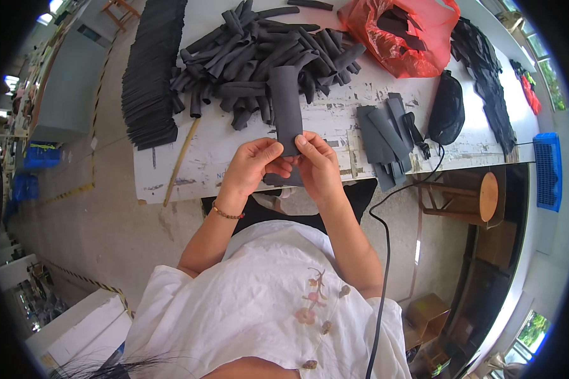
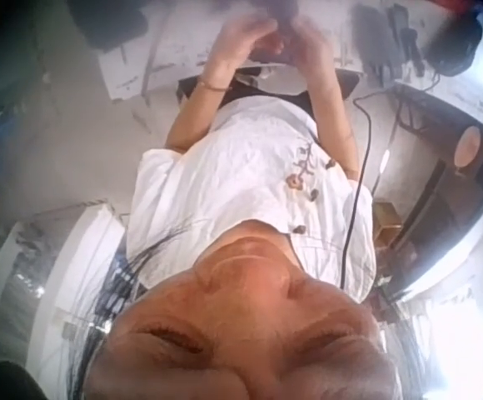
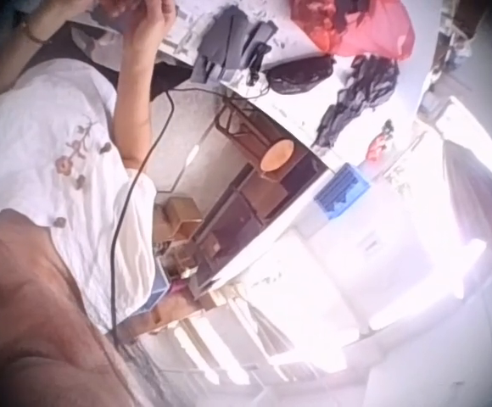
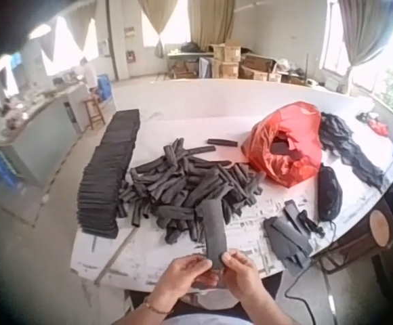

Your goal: Fitting black foam sleeves onto rectangular components at a workbench.

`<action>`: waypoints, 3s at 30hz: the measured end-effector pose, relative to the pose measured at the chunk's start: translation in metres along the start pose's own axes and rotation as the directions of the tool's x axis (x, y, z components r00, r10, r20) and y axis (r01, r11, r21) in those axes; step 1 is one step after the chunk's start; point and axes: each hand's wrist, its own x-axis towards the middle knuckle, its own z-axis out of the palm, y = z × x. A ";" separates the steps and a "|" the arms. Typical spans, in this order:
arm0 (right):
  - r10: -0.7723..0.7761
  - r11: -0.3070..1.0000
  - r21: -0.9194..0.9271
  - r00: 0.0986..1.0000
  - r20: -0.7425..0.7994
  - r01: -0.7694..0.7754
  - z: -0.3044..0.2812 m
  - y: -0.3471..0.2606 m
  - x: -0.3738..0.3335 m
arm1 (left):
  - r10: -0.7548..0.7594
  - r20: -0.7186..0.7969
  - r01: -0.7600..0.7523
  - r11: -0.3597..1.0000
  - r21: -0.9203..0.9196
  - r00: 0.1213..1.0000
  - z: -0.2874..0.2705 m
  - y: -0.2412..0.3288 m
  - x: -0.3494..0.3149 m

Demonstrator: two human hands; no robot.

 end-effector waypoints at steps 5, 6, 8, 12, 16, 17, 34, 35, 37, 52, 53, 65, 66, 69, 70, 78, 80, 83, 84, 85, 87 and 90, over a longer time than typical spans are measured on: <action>-0.010 1.000 -0.029 0.993 -0.121 0.007 0.006 0.003 0.002 | -0.016 -0.054 0.021 0.996 0.088 0.998 0.000 -0.007 -0.001; 0.022 1.000 0.005 0.994 -0.111 -0.021 0.006 0.002 0.002 | -0.014 -0.045 0.017 0.998 0.064 0.999 -0.004 -0.007 0.000; 0.031 0.999 -0.021 0.994 -0.105 -0.033 0.001 -0.003 0.003 | -0.010 -0.034 0.012 0.999 0.040 0.999 -0.007 -0.006 0.000; -0.058 0.961 -0.276 0.996 -0.064 0.038 0.001 -0.003 0.001 | -0.069 0.021 0.066 0.988 0.138 0.997 -0.007 -0.002 -0.004; -0.098 0.974 -0.210 0.994 -0.055 0.084 -0.006 0.003 0.001 | 0.066 -0.086 -0.040 0.960 0.277 0.994 -0.007 -0.005 0.000; -0.075 0.967 -0.247 0.996 -0.057 0.058 -0.007 0.003 0.000 | 0.067 -0.089 -0.040 0.961 0.275 0.994 -0.005 -0.004 0.002; -0.017 0.952 -0.306 1.000 0.024 0.024 -0.002 0.007 -0.008 | 0.192 -0.176 -0.158 0.969 0.189 0.966 -0.015 -0.008 0.009; -0.012 0.947 -0.321 1.000 0.015 0.016 -0.002 0.010 -0.009 | 0.193 -0.178 -0.159 0.969 0.188 0.965 -0.016 -0.005 0.009; -0.005 0.942 -0.336 1.000 0.011 0.008 -0.001 0.012 -0.010 | 0.139 -0.158 -0.112 0.980 0.165 0.978 -0.020 0.000 0.009; 0.046 0.941 -0.335 0.999 -0.022 -0.051 0.000 0.021 -0.015 | 0.166 -0.188 -0.169 0.986 0.000 0.968 -0.034 -0.008 0.010; 0.049 0.941 -0.336 0.999 -0.014 -0.051 0.000 0.020 -0.015 | 0.166 -0.190 -0.170 0.986 -0.001 0.968 -0.035 -0.008 0.009; 0.048 0.938 -0.343 0.999 -0.016 -0.051 0.005 0.022 -0.015 | 0.284 -0.237 -0.277 0.959 0.065 0.929 -0.038 0.001 0.017; 0.044 0.936 -0.349 0.999 -0.016 -0.047 0.006 0.021 -0.015 | 0.266 -0.249 -0.280 0.960 -0.023 0.931 -0.037 -0.001 0.017; 0.049 0.943 -0.330 0.999 -0.017 -0.052 0.007 0.022 -0.014 | 0.214 -0.284 -0.240 0.969 -0.059 0.935 -0.035 -0.004 0.016; 0.049 0.943 -0.330 0.999 -0.018 -0.052 0.006 0.022 -0.014 | 0.183 -0.309 -0.195 0.981 -0.007 0.933 -0.034 -0.005 0.015; 0.067 0.947 -0.315 0.998 0.003 -0.063 0.007 0.021 -0.016 | 0.122 -0.164 -0.139 0.986 -0.092 0.979 -0.041 0.002 0.012; 0.059 0.950 -0.308 0.998 0.000 -0.056 0.009 0.020 -0.016 | 0.110 -0.146 -0.130 0.981 -0.140 0.983 -0.035 0.005 0.012; 0.054 0.948 -0.313 0.999 0.005 -0.050 0.008 0.020 -0.015 | 0.130 -0.287 -0.200 0.952 -0.231 0.949 -0.031 0.006 0.014; 0.056 0.945 -0.324 0.998 0.012 -0.049 0.007 0.020 -0.014 | 0.219 -0.265 -0.251 0.963 -0.096 0.939 -0.039 0.002 0.019; 0.056 0.944 -0.325 0.998 0.012 -0.049 0.005 0.021 -0.014 | 0.301 -0.229 -0.300 0.953 0.039 0.926 -0.041 0.004 0.021; 0.055 0.942 -0.331 0.998 0.003 -0.051 0.003 0.024 -0.015 | 0.295 -0.229 -0.293 0.955 0.044 0.928 -0.043 0.005 0.020; 0.057 0.932 -0.357 0.998 -0.005 -0.055 0.004 0.026 -0.014 | 0.268 -0.234 -0.275 0.961 0.000 0.935 -0.046 0.008 0.019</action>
